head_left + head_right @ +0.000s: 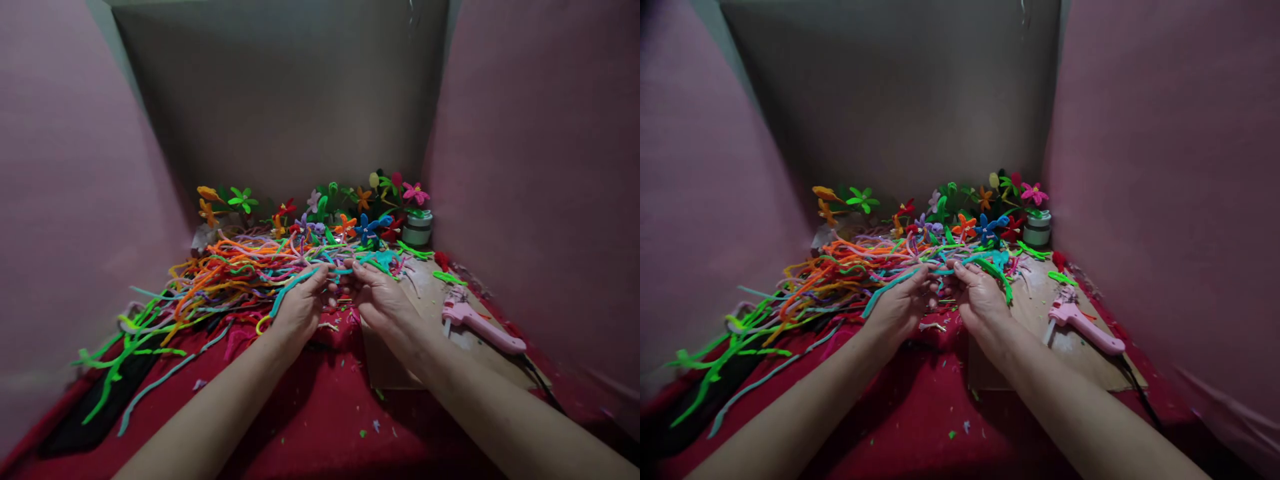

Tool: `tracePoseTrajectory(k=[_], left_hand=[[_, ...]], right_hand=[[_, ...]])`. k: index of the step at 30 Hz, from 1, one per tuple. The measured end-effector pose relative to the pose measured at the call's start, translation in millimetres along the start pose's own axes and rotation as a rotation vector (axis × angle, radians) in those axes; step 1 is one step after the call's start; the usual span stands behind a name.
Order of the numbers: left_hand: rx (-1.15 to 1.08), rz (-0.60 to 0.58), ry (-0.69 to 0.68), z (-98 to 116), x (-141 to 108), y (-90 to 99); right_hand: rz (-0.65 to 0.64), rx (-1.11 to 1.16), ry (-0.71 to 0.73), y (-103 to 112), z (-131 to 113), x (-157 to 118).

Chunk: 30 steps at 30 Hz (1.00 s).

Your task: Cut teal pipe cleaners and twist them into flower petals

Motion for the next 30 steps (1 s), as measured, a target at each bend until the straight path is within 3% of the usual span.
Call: tracePoseTrajectory(k=[5, 9, 14, 17, 21, 26, 30], left_hand=[[-0.167, 0.167, -0.053, 11.0, 9.7, 23.3], [-0.190, 0.231, 0.000, 4.5, 11.3, 37.6], [-0.238, 0.244, 0.036, 2.0, 13.1, 40.7], [-0.283, 0.257, 0.045, 9.1, 12.3, 42.6], [-0.319, 0.237, 0.027, 18.4, 8.3, 46.2], [-0.294, 0.153, -0.014, 22.3, 4.5, 45.7], [-0.242, 0.182, 0.022, 20.2, 1.4, 47.7]], right_hand=[[0.152, 0.111, -0.005, 17.5, 1.6, -0.7], [0.113, 0.162, 0.069, 20.6, -7.8, -0.9], [0.063, 0.186, 0.119, 16.7, -31.0, 2.2], [0.126, 0.244, 0.127, 21.2, -39.4, -0.8], [0.183, 0.262, 0.041, 26.4, -30.5, -11.3], [0.149, 0.167, 0.071, 25.4, -31.9, -19.2], [0.120, 0.113, 0.057, 26.7, -33.7, -20.3]])
Point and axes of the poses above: each hand's wrist, its own x-axis towards the middle knuckle, its own y-axis out of the back of the hand, z = x × y, the point moved 8 cm from there along x, towards the middle knuckle, and after that the axes turned 15 degrees about x, right-handed, at the moved point
